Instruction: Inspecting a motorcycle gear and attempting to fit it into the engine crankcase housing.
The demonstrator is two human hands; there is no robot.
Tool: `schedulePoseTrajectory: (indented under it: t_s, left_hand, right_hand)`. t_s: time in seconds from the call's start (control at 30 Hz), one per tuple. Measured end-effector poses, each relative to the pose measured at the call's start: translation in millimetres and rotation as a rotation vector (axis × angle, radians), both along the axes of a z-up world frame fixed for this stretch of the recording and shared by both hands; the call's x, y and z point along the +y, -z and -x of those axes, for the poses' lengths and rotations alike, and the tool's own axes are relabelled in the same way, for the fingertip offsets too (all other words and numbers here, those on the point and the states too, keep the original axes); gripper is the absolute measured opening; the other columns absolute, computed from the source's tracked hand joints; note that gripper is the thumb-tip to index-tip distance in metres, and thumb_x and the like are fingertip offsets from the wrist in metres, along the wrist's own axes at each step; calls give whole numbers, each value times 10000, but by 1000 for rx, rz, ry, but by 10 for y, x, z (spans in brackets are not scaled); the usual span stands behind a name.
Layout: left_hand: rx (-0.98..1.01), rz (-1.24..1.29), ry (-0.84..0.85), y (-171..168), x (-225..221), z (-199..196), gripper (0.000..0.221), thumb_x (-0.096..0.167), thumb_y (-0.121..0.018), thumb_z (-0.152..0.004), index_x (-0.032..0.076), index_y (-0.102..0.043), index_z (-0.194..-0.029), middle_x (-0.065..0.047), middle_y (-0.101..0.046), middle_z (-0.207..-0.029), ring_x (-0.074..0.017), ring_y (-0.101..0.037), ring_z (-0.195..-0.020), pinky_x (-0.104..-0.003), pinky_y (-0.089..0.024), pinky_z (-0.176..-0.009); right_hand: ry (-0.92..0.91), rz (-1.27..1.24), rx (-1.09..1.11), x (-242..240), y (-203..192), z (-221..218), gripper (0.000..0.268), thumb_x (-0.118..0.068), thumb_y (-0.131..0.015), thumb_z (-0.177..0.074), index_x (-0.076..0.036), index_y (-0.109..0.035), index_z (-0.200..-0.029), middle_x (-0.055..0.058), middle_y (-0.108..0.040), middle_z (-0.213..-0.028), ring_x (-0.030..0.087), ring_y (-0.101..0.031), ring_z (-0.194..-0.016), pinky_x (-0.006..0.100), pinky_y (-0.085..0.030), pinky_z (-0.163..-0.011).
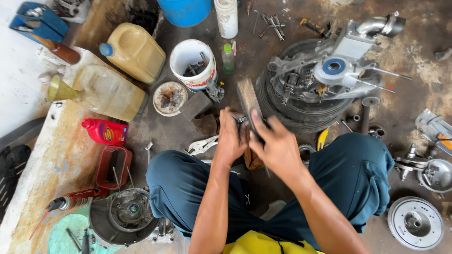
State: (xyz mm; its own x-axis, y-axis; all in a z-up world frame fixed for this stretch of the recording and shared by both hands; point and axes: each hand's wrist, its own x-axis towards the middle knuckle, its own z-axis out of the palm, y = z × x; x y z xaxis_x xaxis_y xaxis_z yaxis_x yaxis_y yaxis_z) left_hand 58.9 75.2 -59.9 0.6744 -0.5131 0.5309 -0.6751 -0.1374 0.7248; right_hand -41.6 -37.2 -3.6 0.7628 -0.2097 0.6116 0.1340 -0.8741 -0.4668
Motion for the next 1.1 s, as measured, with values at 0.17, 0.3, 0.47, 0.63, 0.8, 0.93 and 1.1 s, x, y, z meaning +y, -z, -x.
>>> schedulePoseTrajectory:
  t_s: [0.17, 0.3, 0.47, 0.63, 0.8, 0.93, 1.1]
  left_hand:
    - [48, -8, -39, -58, 57, -72, 112, 117, -571, -1036, 82, -495, -1111, -160, -487, -1021, -431, -505, -904, -550, -466, -950]
    - [48, -55, -44, 111, 15, -44, 184, 111, -606, -1033, 68, -491, -1170, -281, -515, -1106, -600, -502, -1032, -699, -403, -1035]
    - [41, -53, -64, 91, 34, -91, 181, 88, -600, -1013, 45, -488, -1149, -281, -518, -1091, -570, -505, -1018, -657, -415, -1026]
    - [-18, -35, -11, 184, -4, -47, 209, 72, -614, -1008, 11, -507, -1177, -234, -531, -1037, -506, -517, -931, -625, -448, -976]
    - [81, 61, -8, -7, 71, -28, 133, 92, -593, -1010, 75, -525, -1123, -158, -515, -986, -450, -515, -901, -571, -484, -930]
    - [51, 136, -21, -74, 127, -59, 136, 87, -630, -986, 43, -563, -1095, -155, -528, -963, -440, -544, -883, -520, -506, -854]
    - [75, 244, -41, -132, 111, -52, 118, 71, -686, -957, 68, -643, -1066, -119, -578, -928, -385, -585, -841, -464, -521, -815]
  right_hand:
    - [92, 73, 9, 48, -1, 198, 442, -200, -719, -878, -102, -710, -1309, 135, -622, -885, 334, -665, -640, 414, -532, -497]
    - [98, 125, -17, 53, 243, -69, 409, -222, -734, -879, -105, -720, -1271, 156, -628, -901, 381, -657, -639, 456, -530, -491]
    - [119, 110, 24, 41, 42, 105, 435, -236, -716, -891, -130, -710, -1312, 146, -622, -901, 371, -667, -670, 433, -539, -522]
    - [133, 159, 38, -23, 220, -69, 406, -273, -720, -892, -141, -730, -1275, 139, -620, -882, 376, -648, -616, 453, -520, -500]
    - [31, -191, -65, -302, -80, -80, 502, -107, -685, -941, -58, -633, -1438, 215, -629, -869, 349, -632, -622, 390, -502, -499]
    - [-37, -419, -100, -398, 162, -26, 488, -67, -642, -983, 2, -566, -1459, 197, -619, -845, 333, -688, -740, 367, -525, -517]
    - [-249, -848, -269, -139, 106, -176, 480, 58, -550, -1002, 25, -464, -1473, 246, -600, -991, 518, -668, -1147, 483, -675, -744]
